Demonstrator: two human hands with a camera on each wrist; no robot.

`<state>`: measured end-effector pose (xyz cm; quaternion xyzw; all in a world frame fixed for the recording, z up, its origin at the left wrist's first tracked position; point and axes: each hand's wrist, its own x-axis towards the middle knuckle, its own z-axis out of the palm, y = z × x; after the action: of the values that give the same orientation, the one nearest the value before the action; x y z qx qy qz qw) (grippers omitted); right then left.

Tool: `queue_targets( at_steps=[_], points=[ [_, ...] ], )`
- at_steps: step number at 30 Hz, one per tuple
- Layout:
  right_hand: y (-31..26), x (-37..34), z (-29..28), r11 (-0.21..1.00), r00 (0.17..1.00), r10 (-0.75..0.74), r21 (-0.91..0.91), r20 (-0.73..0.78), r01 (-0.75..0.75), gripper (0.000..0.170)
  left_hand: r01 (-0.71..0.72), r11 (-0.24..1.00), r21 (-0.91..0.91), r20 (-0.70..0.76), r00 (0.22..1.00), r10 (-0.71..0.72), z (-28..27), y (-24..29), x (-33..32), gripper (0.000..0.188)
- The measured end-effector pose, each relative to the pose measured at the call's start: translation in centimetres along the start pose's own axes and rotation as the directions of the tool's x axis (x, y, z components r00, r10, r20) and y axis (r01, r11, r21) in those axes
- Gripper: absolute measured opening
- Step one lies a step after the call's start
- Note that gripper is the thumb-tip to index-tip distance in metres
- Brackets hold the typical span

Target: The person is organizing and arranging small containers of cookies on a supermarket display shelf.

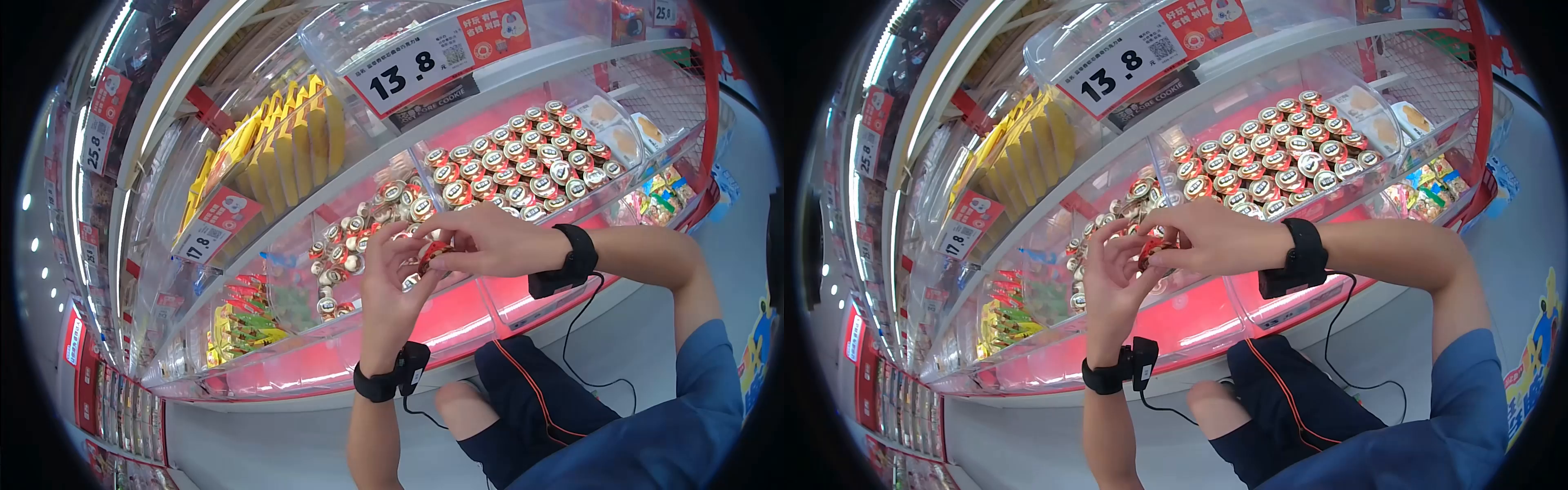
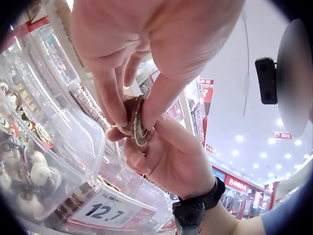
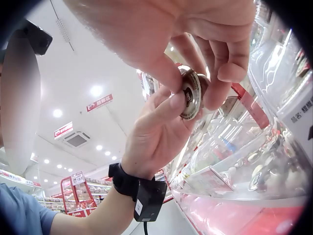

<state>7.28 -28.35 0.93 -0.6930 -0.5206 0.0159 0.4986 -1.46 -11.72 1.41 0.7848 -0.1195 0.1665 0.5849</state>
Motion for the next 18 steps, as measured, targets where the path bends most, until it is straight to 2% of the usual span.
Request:
queue_targets(
  at_steps=[2, 5, 8, 9, 10, 11, 13, 14, 17, 18],
  points=[
    [0.0, 0.1, -0.5, 0.998, 0.998, 0.055, -0.003, 0.005, -0.055, 0.031, -0.040, 0.999, 0.024, -0.024, 0.999, 0.041, 0.0, -0.5, 0.2, 0.062],
    [0.4, 0.1, -1.0, 0.992, 0.996, 0.084, 0.101, -0.044, -0.079, 0.031, -0.119, 0.988, -0.101, -0.105, 0.989, 0.108, 0.4, -0.7, 0.5, 0.062],
    [0.7, 0.2, -1.8, 0.995, 0.992, -0.012, -0.099, -0.124, -0.001, 0.027, -0.147, 0.974, -0.173, -0.180, 0.977, 0.115, 0.7, -0.4, 0.9, 0.059],
    [0.6, 0.2, -2.0, 0.986, 0.989, -0.049, -0.167, -0.142, 0.025, 0.026, -0.137, 0.974, -0.181, -0.158, 0.981, 0.109, 0.7, -0.4, 1.1, 0.059],
    [-1.2, 0.1, -2.4, 0.991, 0.988, 0.091, -0.089, -0.123, -0.103, 0.029, -0.128, 0.974, -0.188, -0.138, 0.985, 0.103, 0.6, -0.5, 1.3, 0.058],
    [-0.7, 0.3, -2.3, 0.985, 0.988, -0.070, -0.167, -0.136, 0.046, 0.032, -0.118, 0.974, -0.193, -0.117, 0.988, 0.096, 0.6, -0.5, 1.4, 0.058],
    [0.6, 0.7, -2.0, 0.889, 0.915, -0.384, -0.316, -0.121, 0.331, 0.039, -0.079, 0.983, -0.163, -0.113, 0.992, 0.061, 0.9, -0.4, 1.8, 0.063],
    [-0.2, 0.4, -2.3, 0.918, 0.952, -0.307, -0.263, 0.009, 0.298, 0.049, -0.072, 0.984, -0.162, -0.115, 0.992, 0.053, 1.1, -0.2, 1.9, 0.064],
    [0.3, 0.8, -2.3, 0.826, 0.899, -0.424, -0.360, 0.109, 0.433, 0.053, -0.040, 0.982, -0.185, -0.140, 0.990, 0.014, 1.6, 0.5, 2.2, 0.068],
    [0.0, 0.7, -2.3, 0.765, 0.857, -0.508, -0.411, 0.088, 0.496, 0.052, -0.022, 0.984, -0.176, -0.143, 0.990, -0.004, 1.5, 0.6, 2.3, 0.068]
  ],
)
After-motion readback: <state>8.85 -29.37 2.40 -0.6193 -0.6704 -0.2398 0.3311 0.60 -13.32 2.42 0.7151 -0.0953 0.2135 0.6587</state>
